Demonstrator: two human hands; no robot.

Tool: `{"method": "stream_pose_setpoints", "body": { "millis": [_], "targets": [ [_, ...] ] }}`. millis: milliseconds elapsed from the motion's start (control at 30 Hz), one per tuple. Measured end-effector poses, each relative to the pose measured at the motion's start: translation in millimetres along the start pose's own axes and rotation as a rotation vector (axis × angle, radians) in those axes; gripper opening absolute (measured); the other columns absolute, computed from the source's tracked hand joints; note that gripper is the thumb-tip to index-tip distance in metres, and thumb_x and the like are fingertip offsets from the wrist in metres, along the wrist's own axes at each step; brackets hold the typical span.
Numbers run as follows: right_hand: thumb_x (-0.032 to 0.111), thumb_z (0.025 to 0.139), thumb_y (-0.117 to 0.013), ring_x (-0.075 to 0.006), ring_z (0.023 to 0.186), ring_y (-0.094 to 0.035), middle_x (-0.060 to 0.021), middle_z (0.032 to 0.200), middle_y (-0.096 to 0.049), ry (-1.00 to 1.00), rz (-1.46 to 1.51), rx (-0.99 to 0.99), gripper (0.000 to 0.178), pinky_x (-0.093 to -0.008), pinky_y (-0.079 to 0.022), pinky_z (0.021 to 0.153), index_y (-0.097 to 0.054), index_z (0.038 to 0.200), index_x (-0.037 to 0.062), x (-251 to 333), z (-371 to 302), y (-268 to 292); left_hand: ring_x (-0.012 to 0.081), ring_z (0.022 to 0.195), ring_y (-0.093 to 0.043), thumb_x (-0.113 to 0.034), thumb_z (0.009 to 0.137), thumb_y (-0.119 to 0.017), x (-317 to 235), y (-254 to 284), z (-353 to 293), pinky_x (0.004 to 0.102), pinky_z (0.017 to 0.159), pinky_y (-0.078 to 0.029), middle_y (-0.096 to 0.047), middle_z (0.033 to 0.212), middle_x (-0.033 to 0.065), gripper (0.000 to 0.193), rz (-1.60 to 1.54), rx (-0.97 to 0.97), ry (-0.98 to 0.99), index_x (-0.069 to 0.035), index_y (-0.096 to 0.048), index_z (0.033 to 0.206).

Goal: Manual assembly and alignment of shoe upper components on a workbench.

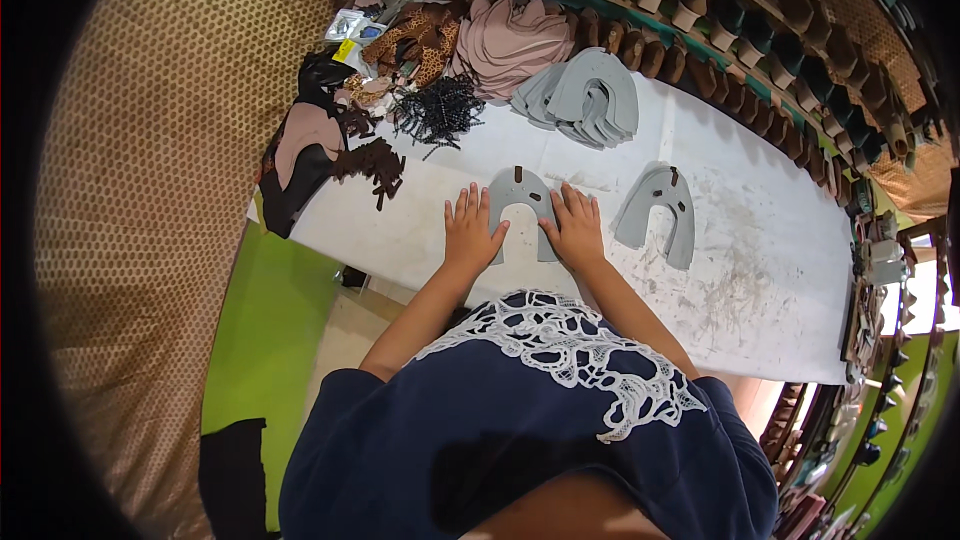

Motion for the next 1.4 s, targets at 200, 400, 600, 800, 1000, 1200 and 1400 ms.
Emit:
{"method": "stream_pose_setpoints", "body": {
  "millis": [200, 400, 600, 800, 1000, 1200, 1400],
  "targets": [
    [0.039, 0.085, -0.054, -0.0296, 0.126, -0.035, -0.0126, 0.137, -0.039, -0.007, 0.031, -0.009, 0.052, -0.0502, -0.02, 0.107, -0.049, 0.128, 0.0102, -0.8, 0.7, 3.3, 0.0354, 0.131, -0.028, -0.038, 0.087, -0.049, 6.6, -0.6, -1.1, 0.0522, 0.108, -0.012, -0.032, 0.141, 0.0202, 0.06, -0.019, -0.056, 0.031, 0.0, -0.038, 0.133],
    [0.027, 0.08, -0.063, -0.0297, 0.117, -0.045, -0.0121, 0.125, -0.05, -0.012, 0.203, -0.049, 0.033, -0.052, -0.025, 0.104, -0.062, 0.111, 0.0172, -8.9, 2.0, 7.8, 0.035, 0.126, -0.034, -0.016, 0.082, -0.058, 12.8, 10.8, 0.4, 0.0522, 0.107, -0.018, -0.041, 0.133, 0.0166, 0.031, -0.256, -0.121, 0.074, -0.007, -0.052, 0.112],
    [0.02, 0.077, -0.066, -0.029, 0.109, -0.051, -0.0113, 0.116, -0.054, -0.031, 0.287, -0.09, 0.02, -0.0527, -0.029, 0.102, -0.066, 0.097, 0.0134, -11.8, 1.7, 8.0, 0.0345, 0.125, -0.037, -0.011, 0.08, -0.059, 16.2, 8.3, -0.8, 0.0524, 0.106, -0.02, -0.043, 0.131, 0.0152, 0.018, -0.253, -0.147, 0.061, -0.01, -0.052, 0.097],
    [0.018, 0.078, -0.066, -0.0298, 0.107, -0.053, -0.012, 0.115, -0.054, -0.048, 0.279, -0.111, 0.018, -0.0513, -0.03, 0.102, -0.065, 0.094, 0.0123, -10.1, 1.9, 12.3, 0.0352, 0.124, -0.037, -0.011, 0.08, -0.059, 13.7, 7.6, 0.6, 0.0538, 0.106, -0.02, -0.043, 0.13, 0.016, 0.019, -0.247, -0.155, 0.031, -0.009, -0.051, 0.097],
    [0.012, 0.077, -0.061, -0.0313, 0.103, -0.054, -0.0134, 0.113, -0.055, -0.041, 0.237, -0.156, 0.015, -0.0471, -0.035, 0.098, -0.066, 0.092, 0.0119, -10.0, 0.8, 14.0, 0.0353, 0.125, -0.035, -0.012, 0.08, -0.058, 11.6, 6.1, -1.0, 0.0555, 0.105, -0.02, -0.041, 0.131, 0.0164, 0.022, -0.208, -0.135, 0.003, -0.009, -0.049, 0.101],
    [0.007, 0.073, -0.055, -0.0321, 0.101, -0.054, -0.014, 0.109, -0.058, -0.078, 0.304, -0.161, 0.021, -0.0476, -0.036, 0.097, -0.067, 0.089, 0.0121, -17.3, 4.7, 8.8, 0.0362, 0.127, -0.031, -0.014, 0.082, -0.057, 10.4, 3.9, -3.2, 0.0562, 0.105, -0.017, -0.037, 0.134, 0.0183, 0.031, -0.202, -0.097, -0.049, -0.008, -0.046, 0.111],
    [0.008, 0.072, -0.055, -0.032, 0.096, -0.053, -0.0136, 0.108, -0.057, -0.054, 0.203, -0.177, 0.028, -0.0412, -0.041, 0.088, -0.065, 0.098, 0.008, -2.8, 8.6, 16.5, 0.0347, 0.131, -0.027, -0.022, 0.085, -0.053, 14.3, -5.8, -4.3, 0.0567, 0.106, -0.015, -0.03, 0.141, 0.0187, 0.051, -0.152, -0.042, -0.078, -0.003, -0.037, 0.13]
  ]
}}
Point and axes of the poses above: each hand's wrist, its own z-axis towards the middle knuckle, its own y-axis out of the back of the hand, x = y × z, the point moved 8 cm from there along z, towards the middle knuckle
